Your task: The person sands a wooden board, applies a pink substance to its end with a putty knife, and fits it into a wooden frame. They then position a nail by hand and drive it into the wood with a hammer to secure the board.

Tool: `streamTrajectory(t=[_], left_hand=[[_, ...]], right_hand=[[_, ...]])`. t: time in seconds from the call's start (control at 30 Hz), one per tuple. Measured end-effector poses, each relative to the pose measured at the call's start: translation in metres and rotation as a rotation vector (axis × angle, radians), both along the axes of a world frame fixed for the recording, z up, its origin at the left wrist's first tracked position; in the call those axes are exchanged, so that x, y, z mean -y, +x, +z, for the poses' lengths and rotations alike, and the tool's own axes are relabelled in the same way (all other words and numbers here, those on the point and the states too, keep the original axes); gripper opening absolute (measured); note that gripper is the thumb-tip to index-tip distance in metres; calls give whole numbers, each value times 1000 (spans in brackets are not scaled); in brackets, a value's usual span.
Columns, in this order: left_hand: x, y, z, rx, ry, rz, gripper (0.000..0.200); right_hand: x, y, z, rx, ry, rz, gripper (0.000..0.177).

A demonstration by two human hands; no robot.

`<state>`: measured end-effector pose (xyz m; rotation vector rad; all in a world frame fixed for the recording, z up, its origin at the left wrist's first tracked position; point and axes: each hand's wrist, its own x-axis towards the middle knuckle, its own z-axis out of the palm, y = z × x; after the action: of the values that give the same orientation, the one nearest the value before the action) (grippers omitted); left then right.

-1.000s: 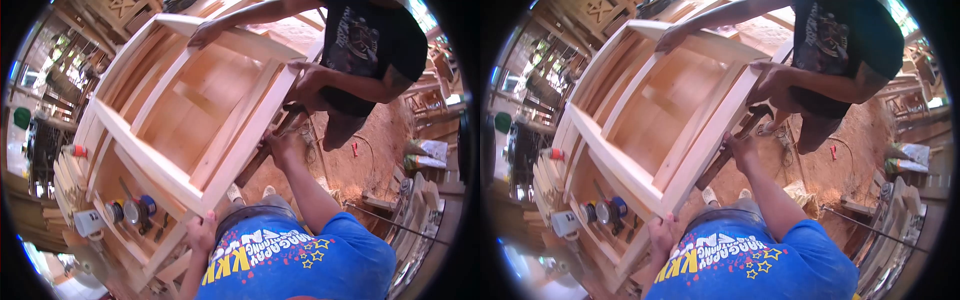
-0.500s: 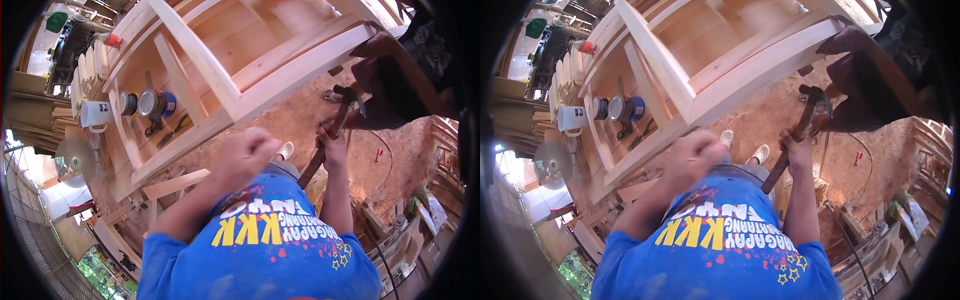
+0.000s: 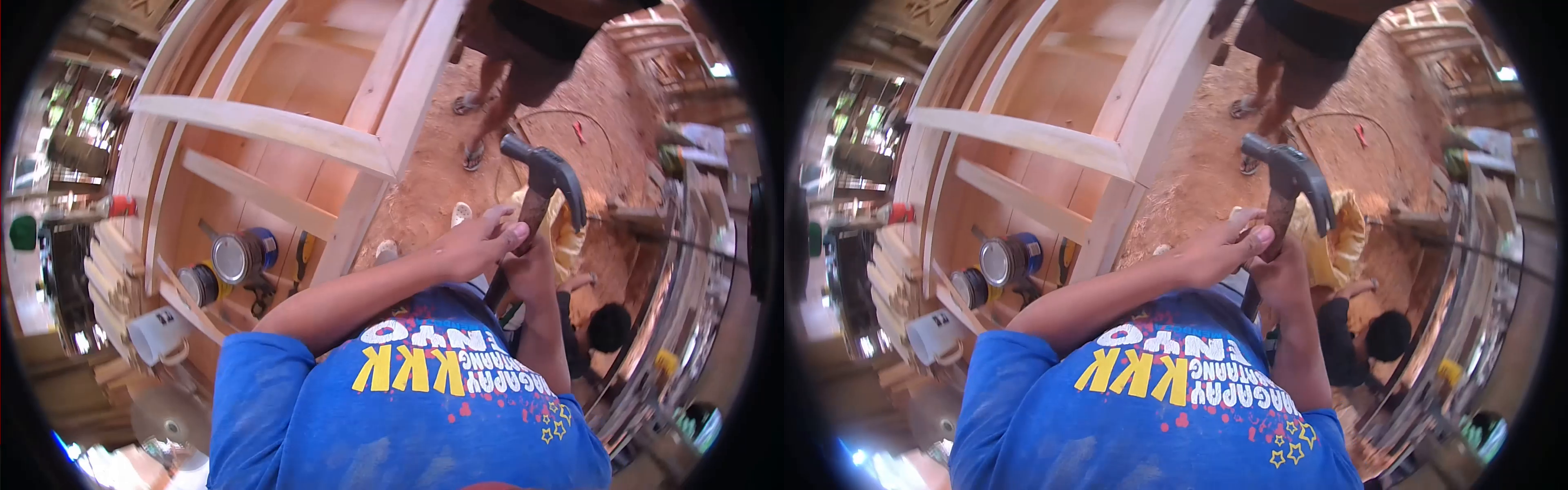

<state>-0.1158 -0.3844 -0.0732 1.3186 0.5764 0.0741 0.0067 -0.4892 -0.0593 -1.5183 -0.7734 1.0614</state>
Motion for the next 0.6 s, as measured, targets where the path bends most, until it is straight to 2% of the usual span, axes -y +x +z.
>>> streamTrajectory(t=[0.13, 0.17, 0.27, 0.3, 0.4, 0.43, 0.53, 0.6], left_hand=[[17, -29, -9, 180, -280, -110, 52], [17, -39, -2, 218, -204, -171, 48], [33, -52, -19, 73, -270, -162, 48], [34, -55, -18, 87, -216, -150, 45], [38, -64, -11, 146, 27, -175, 34], [40, -68, -6, 116, 114, -190, 29], [27, -72, 19, 27, 379, -214, 18], [17, -78, 34, -39, 526, -234, 16]], right_hand=[[40, -33, 9, 42, -95, -53, 16], [45, -35, 11, 94, -92, -91, 17], [61, -45, 12, 233, -104, -168, 22], [64, -42, 13, 293, -181, -161, 23], [63, -39, 19, 186, -140, -203, 21], [63, -37, 17, 225, -161, -194, 19], [55, -41, 21, -30, -108, -195, 23], [49, -43, 18, 2, -125, -178, 28]])
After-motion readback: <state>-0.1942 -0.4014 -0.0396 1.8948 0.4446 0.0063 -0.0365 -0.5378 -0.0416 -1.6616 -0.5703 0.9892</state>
